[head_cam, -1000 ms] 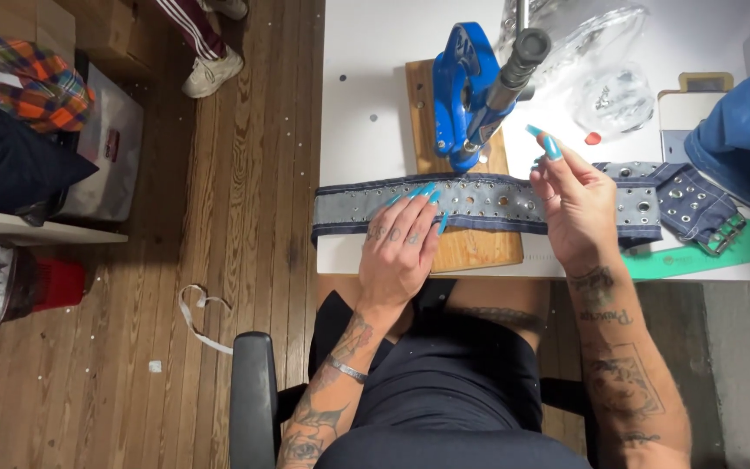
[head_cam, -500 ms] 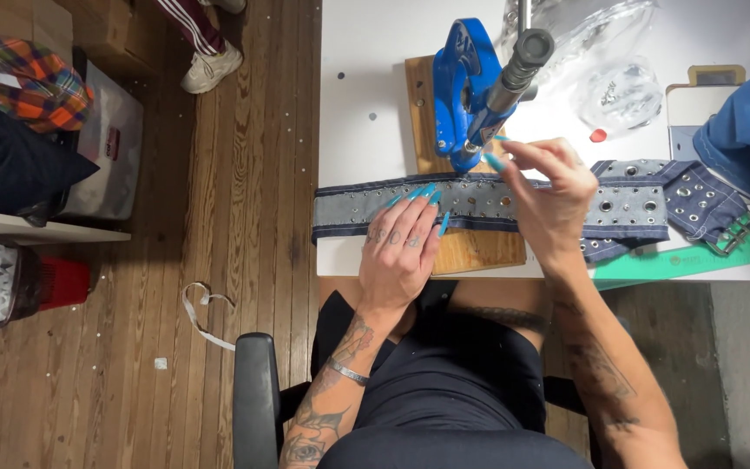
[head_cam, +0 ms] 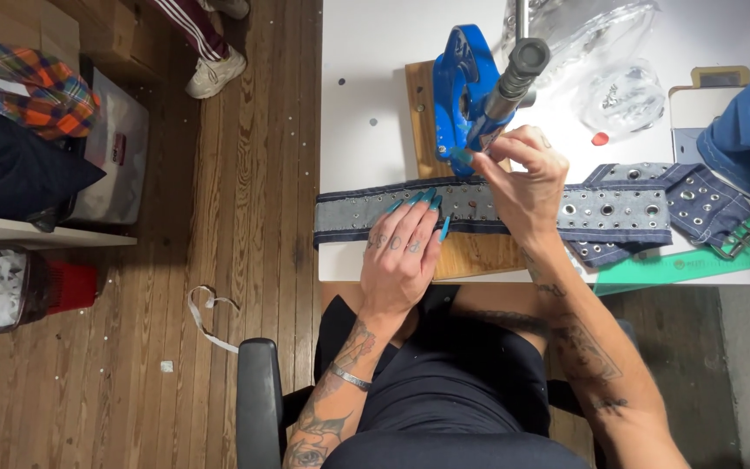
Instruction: Attaching metal hardware to a denim strap using a manual hand press
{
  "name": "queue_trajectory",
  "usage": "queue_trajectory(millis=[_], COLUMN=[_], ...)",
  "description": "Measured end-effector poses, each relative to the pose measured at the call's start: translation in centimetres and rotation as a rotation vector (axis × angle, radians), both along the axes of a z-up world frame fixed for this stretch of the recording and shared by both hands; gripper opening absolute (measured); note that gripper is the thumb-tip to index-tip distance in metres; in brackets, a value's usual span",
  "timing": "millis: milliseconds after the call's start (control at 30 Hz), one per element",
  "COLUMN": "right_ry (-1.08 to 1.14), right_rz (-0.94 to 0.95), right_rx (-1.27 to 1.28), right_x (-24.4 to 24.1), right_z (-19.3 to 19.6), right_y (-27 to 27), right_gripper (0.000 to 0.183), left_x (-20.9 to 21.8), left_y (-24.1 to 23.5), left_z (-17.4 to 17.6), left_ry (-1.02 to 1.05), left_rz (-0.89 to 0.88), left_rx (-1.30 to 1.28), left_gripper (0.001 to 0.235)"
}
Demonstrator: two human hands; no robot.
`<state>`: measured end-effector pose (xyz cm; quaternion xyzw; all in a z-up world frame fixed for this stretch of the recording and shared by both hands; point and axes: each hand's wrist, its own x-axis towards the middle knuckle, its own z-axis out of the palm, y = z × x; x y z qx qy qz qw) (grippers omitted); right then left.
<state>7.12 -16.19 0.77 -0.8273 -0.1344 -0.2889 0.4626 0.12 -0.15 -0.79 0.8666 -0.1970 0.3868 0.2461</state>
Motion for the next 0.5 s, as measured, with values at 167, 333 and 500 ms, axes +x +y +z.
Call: queue_trajectory(millis=[167,333,500], right_ry=[0.081,-0.072,-0.089], right_rz=[0.054,0.010,-0.007], right_rx=[-0.066,-0.318,-0.563], right_x=[0.3,-3.6,-8.0], right_z=[-0.9,3.0,1.6], right_y=[-1.4,-3.2,-4.6], right_gripper=[0.022,0.053,0.037], left_x=[-0.1,-0.8,-1.6], left_y=[0.1,0.0,1.0], left_z=[-0.1,-1.3,0.5], left_ry=[-0.001,-0.051,0.055], left_rz=[-0.017,-0.137,-0.210], left_rx=[-0.016,0.002,0.071], left_gripper=[0.025,0.038,0.041])
